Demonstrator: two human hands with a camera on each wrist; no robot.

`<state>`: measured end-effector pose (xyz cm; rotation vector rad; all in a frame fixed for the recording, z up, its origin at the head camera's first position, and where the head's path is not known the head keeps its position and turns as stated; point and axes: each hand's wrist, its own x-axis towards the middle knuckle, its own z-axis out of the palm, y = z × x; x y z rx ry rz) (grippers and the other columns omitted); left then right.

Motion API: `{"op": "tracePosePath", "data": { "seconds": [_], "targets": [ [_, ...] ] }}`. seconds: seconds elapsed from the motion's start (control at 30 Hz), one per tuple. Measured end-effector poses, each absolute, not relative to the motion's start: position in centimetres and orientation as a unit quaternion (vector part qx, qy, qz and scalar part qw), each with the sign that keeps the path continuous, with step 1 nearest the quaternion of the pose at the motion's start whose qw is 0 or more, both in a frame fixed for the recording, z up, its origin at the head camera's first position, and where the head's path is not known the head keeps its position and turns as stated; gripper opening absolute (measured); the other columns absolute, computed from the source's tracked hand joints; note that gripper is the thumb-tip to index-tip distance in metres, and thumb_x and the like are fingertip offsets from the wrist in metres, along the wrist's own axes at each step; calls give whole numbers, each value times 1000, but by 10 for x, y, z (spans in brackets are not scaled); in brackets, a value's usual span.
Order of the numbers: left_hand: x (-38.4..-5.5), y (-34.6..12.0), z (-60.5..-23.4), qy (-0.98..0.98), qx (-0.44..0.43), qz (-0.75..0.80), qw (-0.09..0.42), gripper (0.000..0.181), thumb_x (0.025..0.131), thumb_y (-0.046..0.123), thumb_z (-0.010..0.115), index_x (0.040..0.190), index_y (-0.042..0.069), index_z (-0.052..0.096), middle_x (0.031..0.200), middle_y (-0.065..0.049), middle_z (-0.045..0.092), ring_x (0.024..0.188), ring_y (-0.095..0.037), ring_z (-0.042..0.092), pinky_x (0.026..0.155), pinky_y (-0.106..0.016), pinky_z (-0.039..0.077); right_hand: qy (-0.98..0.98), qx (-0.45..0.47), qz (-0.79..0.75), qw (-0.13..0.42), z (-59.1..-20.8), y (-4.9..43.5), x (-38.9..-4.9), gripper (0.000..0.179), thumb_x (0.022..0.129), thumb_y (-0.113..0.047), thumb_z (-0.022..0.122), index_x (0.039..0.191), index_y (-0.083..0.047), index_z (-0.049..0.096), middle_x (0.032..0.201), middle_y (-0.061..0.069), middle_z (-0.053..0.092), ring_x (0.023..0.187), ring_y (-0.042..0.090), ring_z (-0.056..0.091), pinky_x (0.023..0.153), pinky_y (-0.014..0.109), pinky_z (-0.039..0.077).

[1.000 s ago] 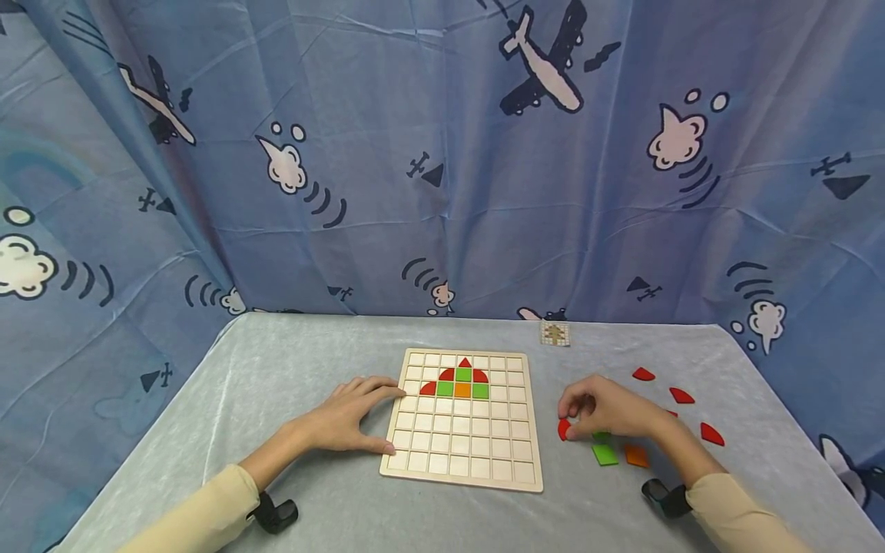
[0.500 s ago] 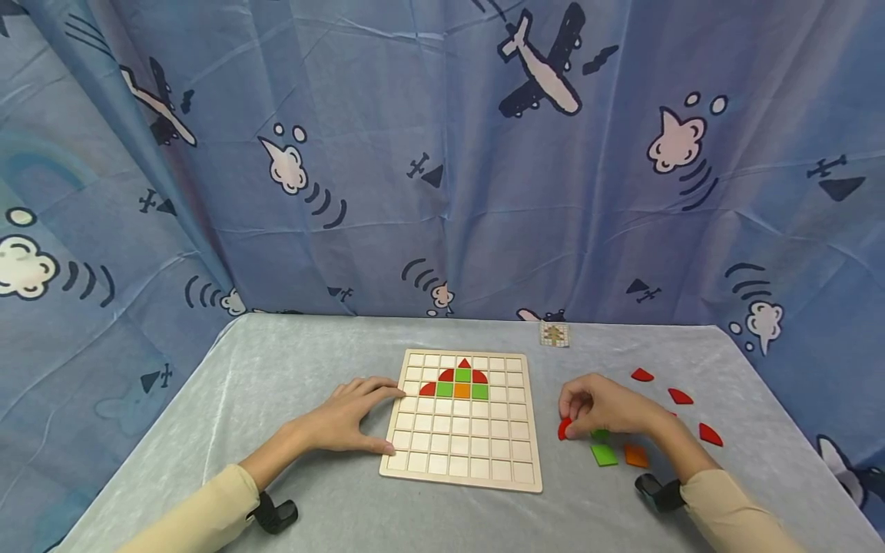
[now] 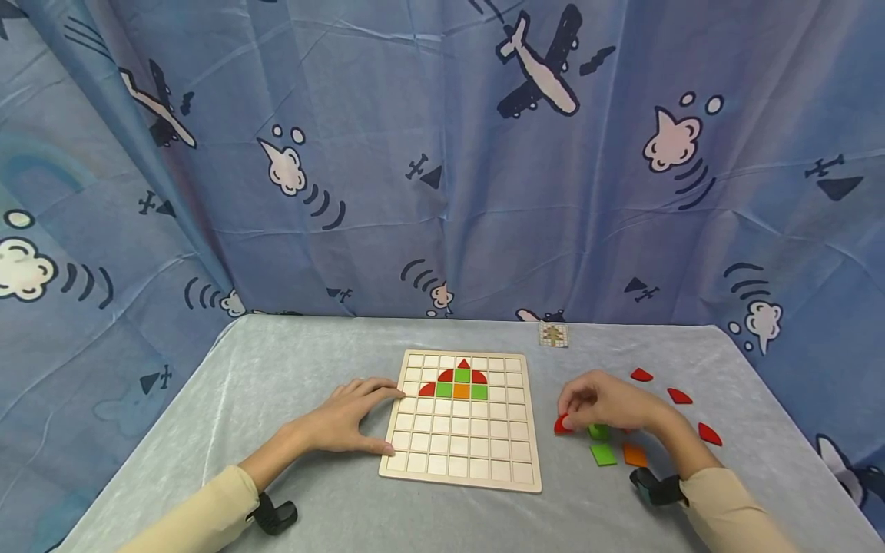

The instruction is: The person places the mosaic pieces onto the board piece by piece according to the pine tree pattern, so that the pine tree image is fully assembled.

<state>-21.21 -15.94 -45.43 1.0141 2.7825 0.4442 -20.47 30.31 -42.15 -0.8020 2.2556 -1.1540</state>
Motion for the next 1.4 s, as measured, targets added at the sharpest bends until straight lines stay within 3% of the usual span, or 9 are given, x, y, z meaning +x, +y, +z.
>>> {"op": "tracePosePath", "data": {
  "seconds": [0.3,0.43,0.63,0.9,1.17,1.4],
  "targets": [
    [-211,-161,-454,926,335,153,79,86,76,74,67,148,34,41,155,4,38,142,-23,36,110,-53,32,842,-272,-410,222,-421,293,-211,12,93,-16,68,98,-6,66,82,20,65,69,20,58,62,26,49],
    [-211,-161,-454,926,336,152,76,87,75,75,66,148,34,41,155,4,39,142,-23,37,110,-53,32,843,-266,-413,220,-421,289,-213,13,93,-18,68,98,-6,65,83,21,65,70,26,59,63,27,50],
    [-213,-161,-454,927,337,149,75,87,75,76,65,148,35,41,155,5,38,142,-23,37,110,-52,32,840,-258,-427,215,-423,286,-215,13,93,-16,68,99,-4,64,87,12,70,74,28,65,66,32,54],
    [-213,-161,-454,926,338,148,74,87,75,77,65,148,35,41,154,6,39,141,-22,37,110,-51,33,849,-242,-426,199,-420,281,-214,16,90,-15,71,101,-5,66,90,9,68,75,13,63,65,29,52],
    [-213,-161,-455,926,339,149,72,87,75,76,65,148,34,41,154,6,39,141,-22,37,109,-51,33,847,-233,-430,208,-419,272,-218,24,91,-12,69,113,-2,66,101,15,67,75,16,65,66,32,54],
    [-213,-161,-454,926,338,150,75,87,75,75,66,148,35,41,155,6,39,142,-22,37,109,-51,33,851,-234,-426,197,-419,262,-223,30,93,-5,62,123,-2,66,93,14,72,75,16,65,65,27,51]
  ]
}}
